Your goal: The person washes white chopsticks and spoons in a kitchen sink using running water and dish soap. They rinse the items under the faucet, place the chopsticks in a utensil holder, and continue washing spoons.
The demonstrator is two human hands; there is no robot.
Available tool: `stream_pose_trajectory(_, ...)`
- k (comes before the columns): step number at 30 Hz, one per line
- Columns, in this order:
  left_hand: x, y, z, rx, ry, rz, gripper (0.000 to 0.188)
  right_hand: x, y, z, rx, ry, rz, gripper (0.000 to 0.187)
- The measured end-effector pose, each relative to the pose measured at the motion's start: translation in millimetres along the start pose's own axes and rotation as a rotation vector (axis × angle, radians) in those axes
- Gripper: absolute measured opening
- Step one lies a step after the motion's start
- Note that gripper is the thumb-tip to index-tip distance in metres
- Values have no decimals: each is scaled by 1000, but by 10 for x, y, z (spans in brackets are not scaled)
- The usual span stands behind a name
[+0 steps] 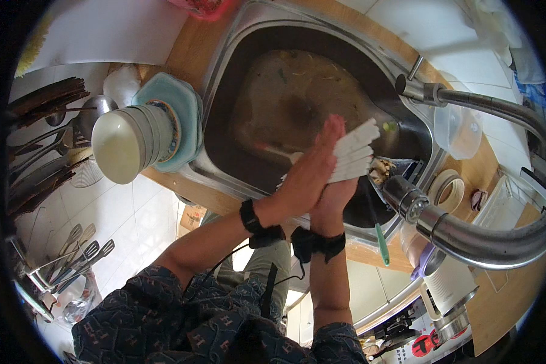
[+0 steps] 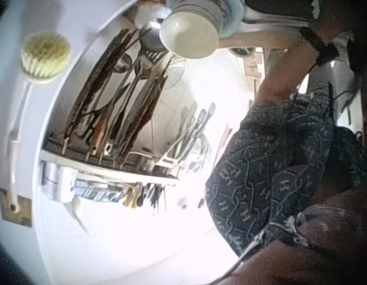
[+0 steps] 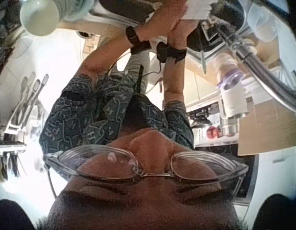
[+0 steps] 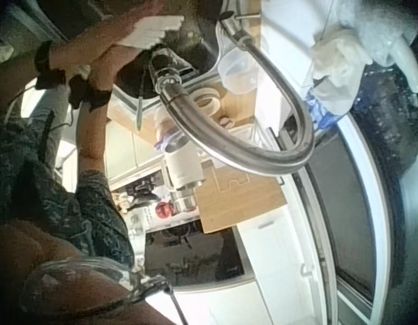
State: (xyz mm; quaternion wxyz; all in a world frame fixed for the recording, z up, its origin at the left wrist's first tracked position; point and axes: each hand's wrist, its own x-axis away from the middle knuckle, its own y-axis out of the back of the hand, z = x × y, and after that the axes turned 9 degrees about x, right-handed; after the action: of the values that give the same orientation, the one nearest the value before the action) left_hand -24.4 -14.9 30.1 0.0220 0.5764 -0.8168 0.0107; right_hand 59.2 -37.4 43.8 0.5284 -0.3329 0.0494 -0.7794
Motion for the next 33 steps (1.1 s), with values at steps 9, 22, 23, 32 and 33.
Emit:
stream_pose_trajectory(9,-166,-17,-114,-83,28,-36,62,129,-136,106,-134,-186,-123,59)
stream_pose_trajectory(22,-93,-156,64,-190,113,108,58,179,77,-10,-197,-141,-88,49)
stream_pose_trajectory(23,-81,-162,75,-157,52,37,59,193,91,-17,-217,-98,-110,50)
stream_pose_trajectory(32,-76,-63,111,-427,27,60,63,227,216,16,-657,-164,147,89)
stream_pose_trajectory(33,-98,-41,108,-498,-53,39,64,239,217,11,-636,-153,156,91)
